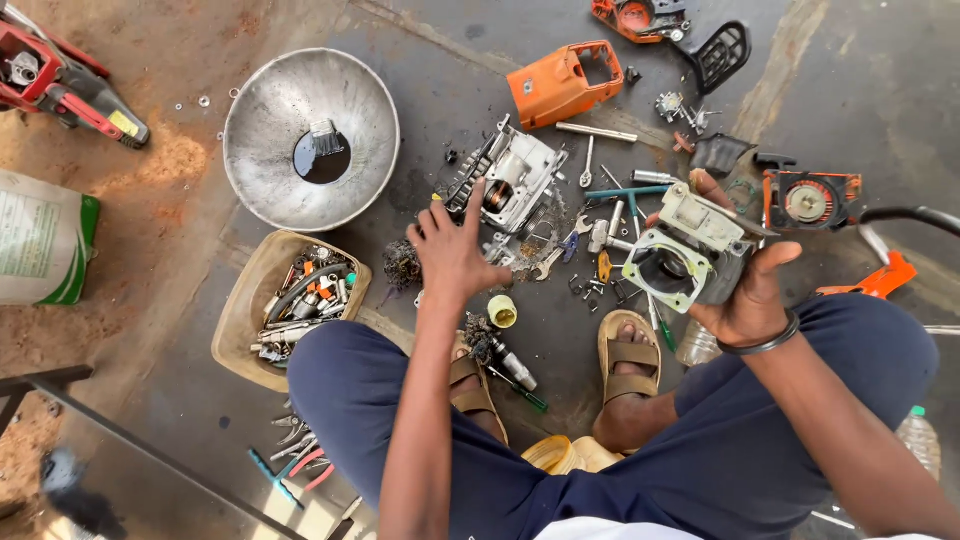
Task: The person sits on the floor repairing a small engine from a chainsaw or brush cutter. They fit the cylinder over the piston on the crankcase, align and press the parts together by hand, then use a screwdriver to work on fasteners on the engine assembly.
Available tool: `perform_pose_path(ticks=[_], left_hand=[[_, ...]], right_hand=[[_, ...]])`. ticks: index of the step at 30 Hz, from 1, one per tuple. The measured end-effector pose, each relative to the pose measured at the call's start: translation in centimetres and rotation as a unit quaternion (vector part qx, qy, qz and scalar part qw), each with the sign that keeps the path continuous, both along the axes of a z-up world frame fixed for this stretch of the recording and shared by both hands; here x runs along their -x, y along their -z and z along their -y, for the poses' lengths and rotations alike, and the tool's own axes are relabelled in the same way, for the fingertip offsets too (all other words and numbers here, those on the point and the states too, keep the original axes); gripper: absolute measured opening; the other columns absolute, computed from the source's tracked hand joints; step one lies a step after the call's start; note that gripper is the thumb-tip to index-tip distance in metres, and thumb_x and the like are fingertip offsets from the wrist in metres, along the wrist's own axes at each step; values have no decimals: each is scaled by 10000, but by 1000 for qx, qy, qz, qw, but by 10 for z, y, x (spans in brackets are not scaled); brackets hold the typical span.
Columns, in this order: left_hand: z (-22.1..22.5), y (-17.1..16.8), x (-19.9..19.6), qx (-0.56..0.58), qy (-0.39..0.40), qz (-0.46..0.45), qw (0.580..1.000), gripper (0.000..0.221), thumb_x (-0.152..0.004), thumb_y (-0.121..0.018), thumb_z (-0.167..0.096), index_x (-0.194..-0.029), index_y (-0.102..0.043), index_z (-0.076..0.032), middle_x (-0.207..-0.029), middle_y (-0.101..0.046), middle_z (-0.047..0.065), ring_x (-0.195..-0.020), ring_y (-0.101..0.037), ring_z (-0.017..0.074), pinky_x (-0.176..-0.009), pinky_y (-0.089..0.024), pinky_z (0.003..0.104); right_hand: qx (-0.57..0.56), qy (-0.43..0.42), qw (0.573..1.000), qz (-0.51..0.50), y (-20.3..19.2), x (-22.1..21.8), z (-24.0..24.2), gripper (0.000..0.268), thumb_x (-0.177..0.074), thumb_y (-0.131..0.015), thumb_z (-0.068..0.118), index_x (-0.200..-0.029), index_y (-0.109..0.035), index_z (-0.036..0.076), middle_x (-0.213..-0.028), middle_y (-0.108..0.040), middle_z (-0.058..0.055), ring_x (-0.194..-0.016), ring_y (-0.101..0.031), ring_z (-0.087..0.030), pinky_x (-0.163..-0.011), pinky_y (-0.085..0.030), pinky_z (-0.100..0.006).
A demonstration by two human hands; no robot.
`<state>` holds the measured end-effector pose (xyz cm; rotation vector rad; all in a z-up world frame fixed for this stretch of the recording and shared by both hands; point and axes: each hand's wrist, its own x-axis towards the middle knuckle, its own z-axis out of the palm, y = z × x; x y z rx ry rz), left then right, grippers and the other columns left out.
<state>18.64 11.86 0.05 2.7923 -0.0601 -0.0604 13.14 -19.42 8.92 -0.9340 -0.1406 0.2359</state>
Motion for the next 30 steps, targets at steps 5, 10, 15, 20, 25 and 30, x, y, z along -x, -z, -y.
perform_pose_path(ticks=[5,10,15,20,25,30], left_hand=[[-29,11,3,35,63,44,996,1441,-323,-964,-478,-1587,-284,-349,-1337,-464,312,-1236,-432,482,-1046,-272,666],[-38,14,-1,48,94,60,993,1423,-304,-962,-495,-1564,-313,-365,-1317,-468,329,-1221,-435,492,-1055,-258,657],[-43,9,-8,34,123,74,989,1405,-322,-975,-510,-1557,-320,-365,-1315,-461,354,-1257,-421,524,-1131,-157,686],[-38,-18,-15,28,99,-66,993,1435,-356,-1004,-475,-1588,-273,-384,-1456,-390,334,-1360,-357,487,-1176,-71,690],[-11,-51,-31,35,27,-135,990,1411,-405,-989,-527,-1602,-275,-304,-1551,-366,225,-1462,-282,471,-1152,-61,692],[32,-44,-58,108,20,110,988,840,-822,-856,-398,-1487,-479,-49,-1455,-519,147,-1399,-451,393,-1170,-310,566]], right_hand=[[62,-9,998,22,-38,-20,9,1176,-747,-698,781,-1664,-318,152,-1500,-544,-132,-1360,-564,-306,-1101,-492,-506],[235,-60,970,18,-89,-70,17,1267,-715,-629,831,-1749,-229,218,-1454,-554,-150,-1101,-588,-278,-645,-513,-424],[531,-112,791,282,-71,-152,31,1241,-739,-525,791,-1782,-173,218,-1464,-518,-94,-1307,-482,-191,-1217,-378,-384],[227,-182,952,93,-26,-204,-4,1402,-662,-925,515,-1740,-105,155,-1558,-434,-52,-1384,-497,-233,-1150,-440,-404],[255,-221,939,70,30,-261,-20,1490,-577,-999,331,-1730,-66,189,-1527,-469,-109,-1385,-468,-228,-1128,-396,-378],[298,-209,887,284,42,-273,-32,1427,-615,-974,279,-1693,-40,240,-1500,-514,-44,-1435,-546,-189,-1248,-442,-385]])
